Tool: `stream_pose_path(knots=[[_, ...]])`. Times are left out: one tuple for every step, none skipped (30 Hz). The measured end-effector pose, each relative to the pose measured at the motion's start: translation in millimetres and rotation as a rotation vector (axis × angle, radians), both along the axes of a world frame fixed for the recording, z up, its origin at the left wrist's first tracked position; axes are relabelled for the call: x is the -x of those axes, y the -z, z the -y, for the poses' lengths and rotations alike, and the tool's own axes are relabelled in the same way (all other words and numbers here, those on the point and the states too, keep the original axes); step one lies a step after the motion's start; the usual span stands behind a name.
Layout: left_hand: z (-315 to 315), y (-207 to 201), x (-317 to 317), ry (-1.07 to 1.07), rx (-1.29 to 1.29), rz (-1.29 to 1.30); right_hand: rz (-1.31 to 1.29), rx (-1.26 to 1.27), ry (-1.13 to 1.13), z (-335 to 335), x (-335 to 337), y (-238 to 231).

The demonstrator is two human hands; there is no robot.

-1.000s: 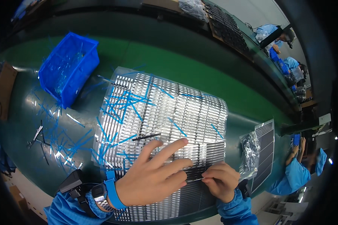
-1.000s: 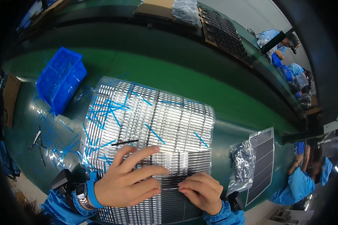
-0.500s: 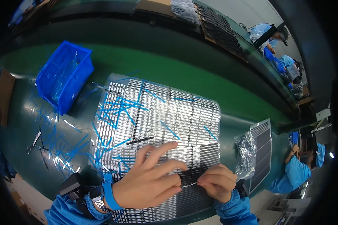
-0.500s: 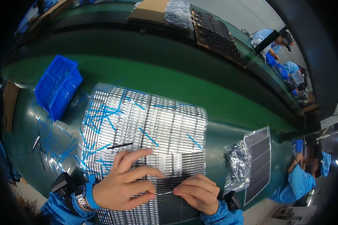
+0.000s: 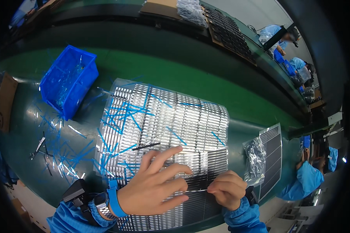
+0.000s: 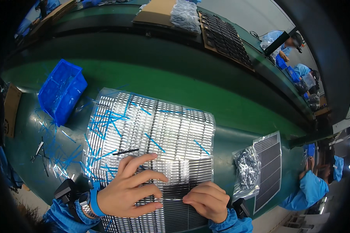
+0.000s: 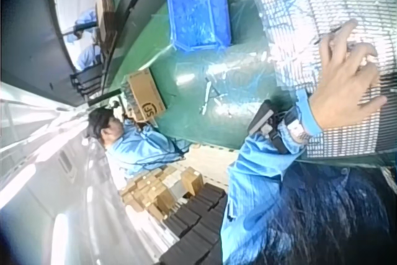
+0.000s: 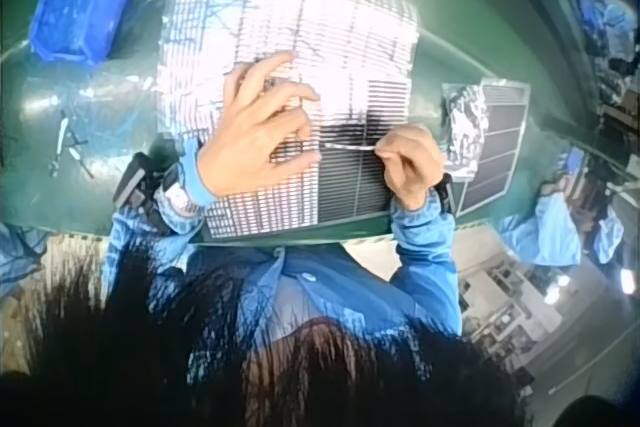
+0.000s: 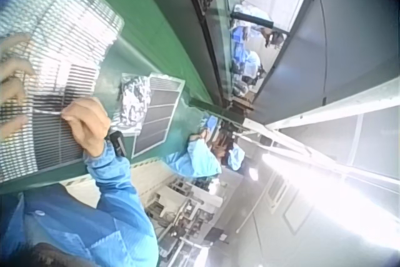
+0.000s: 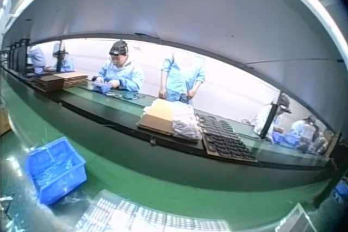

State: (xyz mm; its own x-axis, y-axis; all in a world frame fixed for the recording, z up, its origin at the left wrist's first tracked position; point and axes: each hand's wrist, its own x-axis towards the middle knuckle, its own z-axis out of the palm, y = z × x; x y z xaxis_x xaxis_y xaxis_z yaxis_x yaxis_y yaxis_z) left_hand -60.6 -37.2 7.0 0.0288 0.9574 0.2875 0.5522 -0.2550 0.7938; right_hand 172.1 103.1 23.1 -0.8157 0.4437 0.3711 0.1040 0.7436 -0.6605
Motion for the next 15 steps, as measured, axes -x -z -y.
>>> stream_pose_path(knots=[[0.5, -0.5, -0.1, -0.002, 0.001, -0.001, 0.002, -0.003, 0.004, 0.2, 0.3, -0.3], [1.0, -1.2, -0.2, -0.015, 0.0, -0.011, 0.002, -0.005, 0.006, 0.2, 0.8, -0.2], [0.3, -0.8, -0.7, -0.019, -0.006, -0.014, -0.014, -0.018, 0.007, 0.1, -0.2, 0.5], [-0.5, -0.2, -0.9, -0.015, -0.008, -0.011, -0.01, -0.021, 0.011, 0.4, -1.0, -0.1], [-1.5, 0.6, -0.8, -0.018, -0.015, -0.024, -0.018, -0.026, 0.012, 0.6, -1.4, -0.8], [-1.2, 0.6, -0.5, -0.029, -0.018, -0.042, -0.032, -0.028, 0.005, 0.2, -0.7, -0.2], [-0.5, -0.6, 0.1, -0.032, -0.016, -0.043, -0.04, -0.045, 0.003, 0.3, 0.4, 0.2], [0.3, -2.7, 0.9, -0.049, 0.006, -0.064, -0.041, -0.043, 0.001, -0.6, -0.8, 2.5], [0.6, -3.9, 1.6, -0.065, 0.027, -0.085, -0.077, -0.037, 0.038, -2.3, -3.5, 6.1], [0.4, -3.8, 2.4, -0.066, 0.028, -0.085, -0.112, -0.031, 0.077, -3.5, -5.4, 8.2], [-1.5, -3.9, 2.5, -0.064, 0.017, -0.077, -0.107, -0.036, 0.085, -4.0, -6.8, 5.5], [0.1, -5.2, 3.6, -0.076, 0.014, -0.078, -0.086, 0.041, 0.111, -5.1, -3.9, 4.1], [1.6, -6.1, 4.0, -0.08, 0.016, -0.082, -0.065, 0.117, 0.137, -6.3, -1.5, 3.0], [3.0, -6.6, 4.1, -0.078, 0.003, -0.102, -0.068, 0.12, 0.133, -7.3, -0.1, 2.3], [3.3, -5.0, 4.2, -0.074, -0.011, -0.12, 0.005, 0.176, 0.161, -8.9, 0.9, 2.8]])
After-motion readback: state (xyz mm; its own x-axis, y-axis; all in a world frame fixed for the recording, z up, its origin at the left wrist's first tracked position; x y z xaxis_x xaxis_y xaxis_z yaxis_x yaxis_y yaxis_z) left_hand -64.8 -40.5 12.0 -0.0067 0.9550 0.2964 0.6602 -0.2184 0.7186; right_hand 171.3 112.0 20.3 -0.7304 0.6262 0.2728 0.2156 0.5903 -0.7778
